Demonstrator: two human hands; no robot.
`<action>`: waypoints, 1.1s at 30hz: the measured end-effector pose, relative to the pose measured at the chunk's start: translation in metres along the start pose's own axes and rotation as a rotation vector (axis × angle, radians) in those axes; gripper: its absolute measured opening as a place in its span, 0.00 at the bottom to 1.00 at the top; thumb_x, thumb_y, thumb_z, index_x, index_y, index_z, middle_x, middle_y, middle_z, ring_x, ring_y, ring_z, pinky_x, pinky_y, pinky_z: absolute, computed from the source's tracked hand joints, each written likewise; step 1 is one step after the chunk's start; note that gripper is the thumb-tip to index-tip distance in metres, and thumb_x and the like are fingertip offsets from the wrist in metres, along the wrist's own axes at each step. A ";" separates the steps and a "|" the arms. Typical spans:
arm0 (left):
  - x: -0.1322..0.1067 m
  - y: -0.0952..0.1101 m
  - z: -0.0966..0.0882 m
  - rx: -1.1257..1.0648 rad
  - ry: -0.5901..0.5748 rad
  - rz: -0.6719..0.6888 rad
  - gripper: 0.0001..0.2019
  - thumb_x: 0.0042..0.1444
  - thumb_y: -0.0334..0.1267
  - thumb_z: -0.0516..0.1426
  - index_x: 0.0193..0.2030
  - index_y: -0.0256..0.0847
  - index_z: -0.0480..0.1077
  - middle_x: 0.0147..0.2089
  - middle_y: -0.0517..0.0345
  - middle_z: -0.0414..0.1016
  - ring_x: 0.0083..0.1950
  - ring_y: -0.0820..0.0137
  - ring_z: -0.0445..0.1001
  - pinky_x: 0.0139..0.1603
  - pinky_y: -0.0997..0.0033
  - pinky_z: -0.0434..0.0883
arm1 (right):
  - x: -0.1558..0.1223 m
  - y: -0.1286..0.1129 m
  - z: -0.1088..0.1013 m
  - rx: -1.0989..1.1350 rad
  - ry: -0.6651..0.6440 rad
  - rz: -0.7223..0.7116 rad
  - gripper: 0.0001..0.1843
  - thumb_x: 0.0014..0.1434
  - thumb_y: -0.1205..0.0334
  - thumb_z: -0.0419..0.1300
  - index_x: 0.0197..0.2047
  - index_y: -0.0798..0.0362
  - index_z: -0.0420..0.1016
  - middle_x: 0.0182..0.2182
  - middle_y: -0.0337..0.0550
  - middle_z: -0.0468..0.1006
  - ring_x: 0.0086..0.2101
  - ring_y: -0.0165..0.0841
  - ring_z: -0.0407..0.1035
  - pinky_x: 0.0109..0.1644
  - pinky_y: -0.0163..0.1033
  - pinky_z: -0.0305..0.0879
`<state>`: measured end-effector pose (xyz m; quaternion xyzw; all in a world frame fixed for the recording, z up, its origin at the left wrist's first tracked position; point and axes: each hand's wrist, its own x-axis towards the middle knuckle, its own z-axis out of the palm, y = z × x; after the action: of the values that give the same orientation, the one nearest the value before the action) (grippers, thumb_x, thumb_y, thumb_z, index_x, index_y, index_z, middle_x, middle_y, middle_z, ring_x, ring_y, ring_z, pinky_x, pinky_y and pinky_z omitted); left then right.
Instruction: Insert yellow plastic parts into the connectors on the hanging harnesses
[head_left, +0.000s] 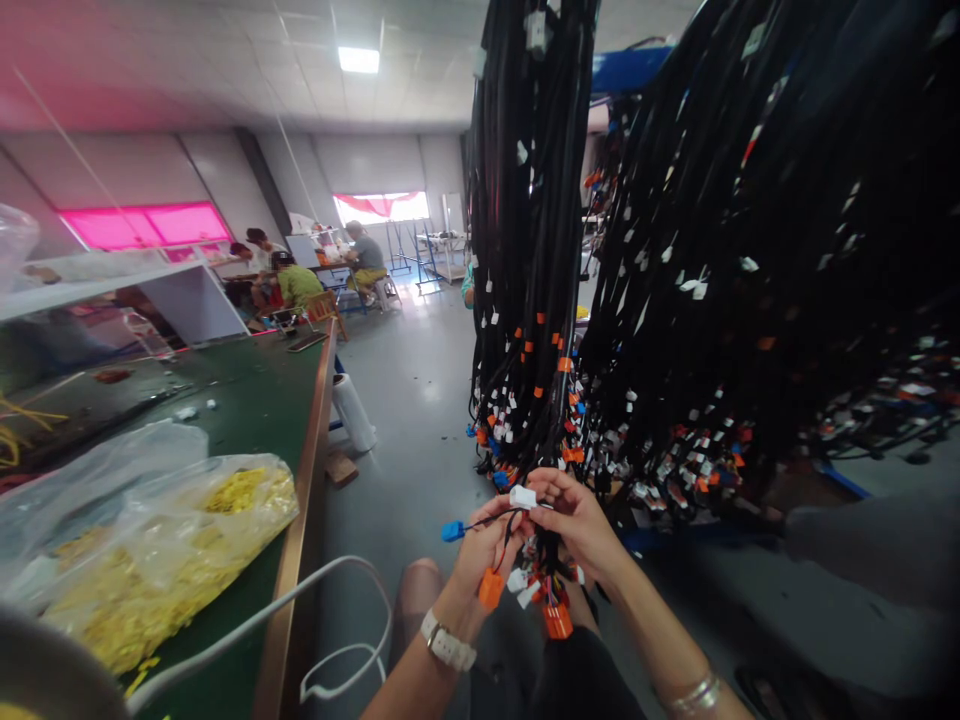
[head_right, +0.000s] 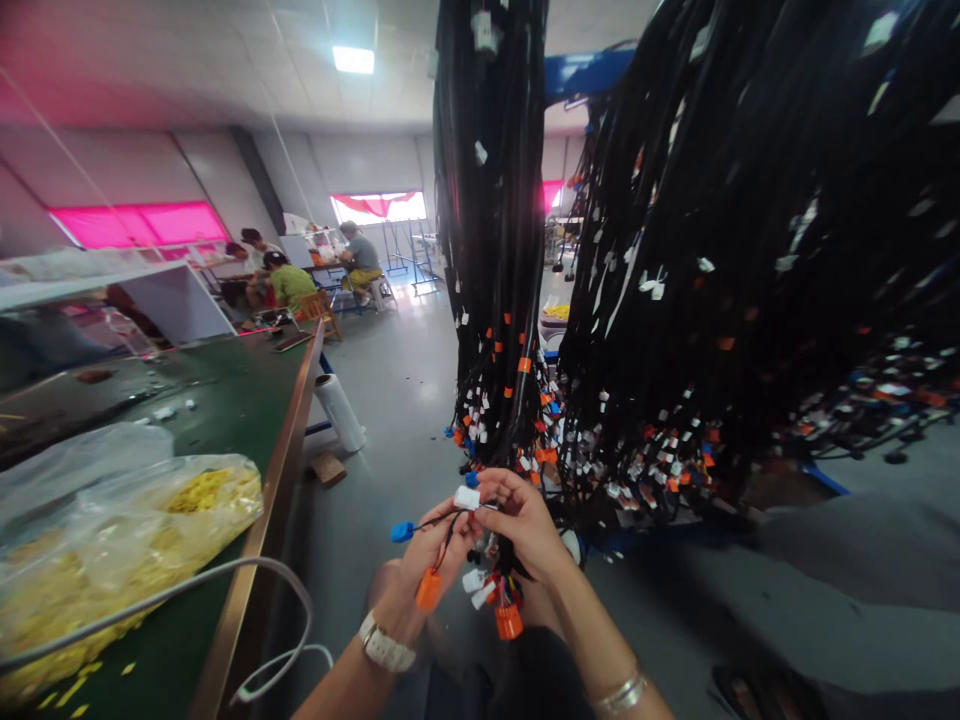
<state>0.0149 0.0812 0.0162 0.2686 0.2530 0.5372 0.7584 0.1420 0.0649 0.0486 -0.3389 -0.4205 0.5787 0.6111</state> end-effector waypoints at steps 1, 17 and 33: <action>-0.001 0.000 0.000 -0.006 -0.018 -0.021 0.13 0.37 0.32 0.67 0.33 0.35 0.75 0.28 0.57 0.76 0.27 0.75 0.71 0.33 0.74 0.68 | 0.000 -0.002 0.000 0.008 0.025 0.010 0.19 0.40 0.64 0.70 0.38 0.48 0.75 0.31 0.38 0.76 0.32 0.30 0.68 0.34 0.33 0.64; -0.013 0.012 0.015 0.000 -0.090 -0.131 0.17 0.43 0.31 0.62 0.43 0.36 0.73 0.37 0.52 0.77 0.38 0.71 0.74 0.41 0.74 0.70 | 0.002 -0.011 0.001 -0.279 0.166 0.093 0.17 0.50 0.49 0.62 0.41 0.50 0.74 0.27 0.38 0.75 0.21 0.26 0.62 0.18 0.29 0.50; -0.026 0.015 0.022 0.415 -0.164 0.014 0.17 0.47 0.30 0.59 0.47 0.37 0.74 0.48 0.49 0.75 0.50 0.64 0.71 0.53 0.66 0.65 | 0.007 -0.011 -0.009 -0.505 0.112 0.035 0.23 0.55 0.46 0.52 0.43 0.54 0.74 0.31 0.43 0.77 0.23 0.30 0.64 0.21 0.33 0.54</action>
<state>0.0114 0.0575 0.0448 0.4634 0.2937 0.4552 0.7013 0.1545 0.0712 0.0556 -0.5196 -0.5113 0.4459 0.5194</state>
